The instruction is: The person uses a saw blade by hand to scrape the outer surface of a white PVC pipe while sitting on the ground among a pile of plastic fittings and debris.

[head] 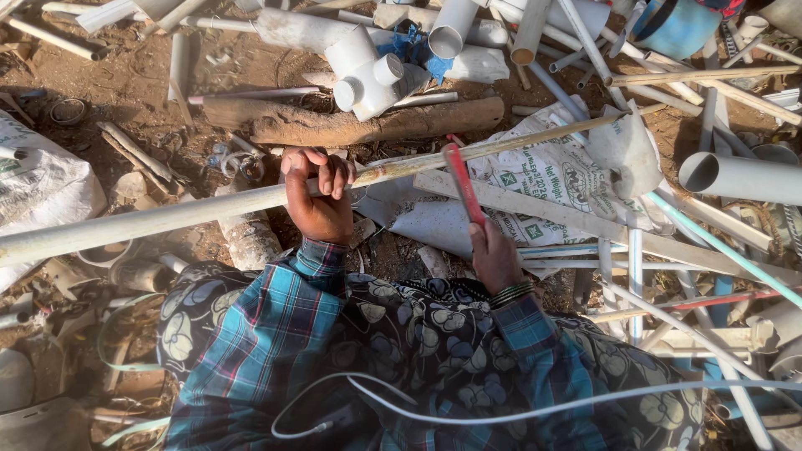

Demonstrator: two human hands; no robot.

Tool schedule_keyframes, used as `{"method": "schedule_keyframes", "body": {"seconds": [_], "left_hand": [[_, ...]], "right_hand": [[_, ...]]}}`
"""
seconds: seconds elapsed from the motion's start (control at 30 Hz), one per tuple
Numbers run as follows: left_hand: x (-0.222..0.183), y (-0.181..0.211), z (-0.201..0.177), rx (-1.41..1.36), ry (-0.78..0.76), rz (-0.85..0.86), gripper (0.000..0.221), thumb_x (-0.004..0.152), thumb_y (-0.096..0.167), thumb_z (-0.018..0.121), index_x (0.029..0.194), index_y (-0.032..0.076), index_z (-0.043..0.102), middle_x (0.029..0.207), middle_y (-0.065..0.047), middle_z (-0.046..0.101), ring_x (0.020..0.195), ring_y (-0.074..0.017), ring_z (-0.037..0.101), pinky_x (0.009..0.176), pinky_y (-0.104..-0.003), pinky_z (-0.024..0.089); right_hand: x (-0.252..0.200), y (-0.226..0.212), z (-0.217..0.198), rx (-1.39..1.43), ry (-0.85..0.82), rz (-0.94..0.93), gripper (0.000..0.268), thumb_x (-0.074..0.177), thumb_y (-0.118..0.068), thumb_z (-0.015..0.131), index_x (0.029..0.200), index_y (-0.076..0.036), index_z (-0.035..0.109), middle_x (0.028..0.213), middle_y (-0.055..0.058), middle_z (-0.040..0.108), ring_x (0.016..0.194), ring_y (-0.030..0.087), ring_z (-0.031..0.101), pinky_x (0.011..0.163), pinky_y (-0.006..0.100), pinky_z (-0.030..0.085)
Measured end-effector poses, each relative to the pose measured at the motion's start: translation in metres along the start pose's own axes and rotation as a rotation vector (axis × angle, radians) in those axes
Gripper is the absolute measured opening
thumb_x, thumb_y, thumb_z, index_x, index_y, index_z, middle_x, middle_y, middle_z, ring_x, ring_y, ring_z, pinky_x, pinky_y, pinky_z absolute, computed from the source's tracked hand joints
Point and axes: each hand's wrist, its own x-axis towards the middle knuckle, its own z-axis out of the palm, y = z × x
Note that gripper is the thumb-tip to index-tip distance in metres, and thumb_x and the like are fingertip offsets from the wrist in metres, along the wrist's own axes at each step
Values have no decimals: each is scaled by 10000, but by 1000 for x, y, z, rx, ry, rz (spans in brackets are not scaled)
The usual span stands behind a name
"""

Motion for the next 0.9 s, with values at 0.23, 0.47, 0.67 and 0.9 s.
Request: {"method": "schedule_keyframes", "body": {"seconds": [0.23, 0.47, 0.67, 0.9], "left_hand": [[-1, 1, -1, 22, 37, -4, 239, 1140, 231, 429, 1041, 49, 548, 712, -2, 410, 626, -135, 398, 716, -374, 433], [-3, -4, 4, 29, 215, 8, 213, 1108, 250, 475, 1039, 62, 548, 718, -9, 411, 621, -140, 402, 703, -380, 473], [-10, -4, 12, 74, 424, 5, 228, 1104, 266, 497, 1027, 62, 565, 726, 1, 416, 635, -137, 429, 692, -373, 501], [4, 5, -19, 24, 511, -77, 260, 1092, 323, 516, 1034, 78, 578, 708, -7, 429, 635, -140, 456, 713, -353, 514]], "right_hand": [[-10, -18, 6, -66, 212, -194, 350, 1055, -361, 535, 1055, -21, 619, 672, 219, 618, 641, 443, 629, 597, 557, 445], [-21, -5, 35, -111, 63, -309, 399, 1047, -389, 538, 1108, -3, 617, 618, 220, 583, 539, 390, 616, 549, 548, 460], [13, 56, 54, -169, -77, -67, 406, 1034, -392, 527, 1075, -11, 662, 621, 179, 623, 520, 353, 631, 485, 506, 491], [-29, -22, 34, -117, 154, -329, 363, 1065, -362, 499, 944, -34, 600, 545, 191, 489, 447, 354, 543, 457, 520, 374]]}}
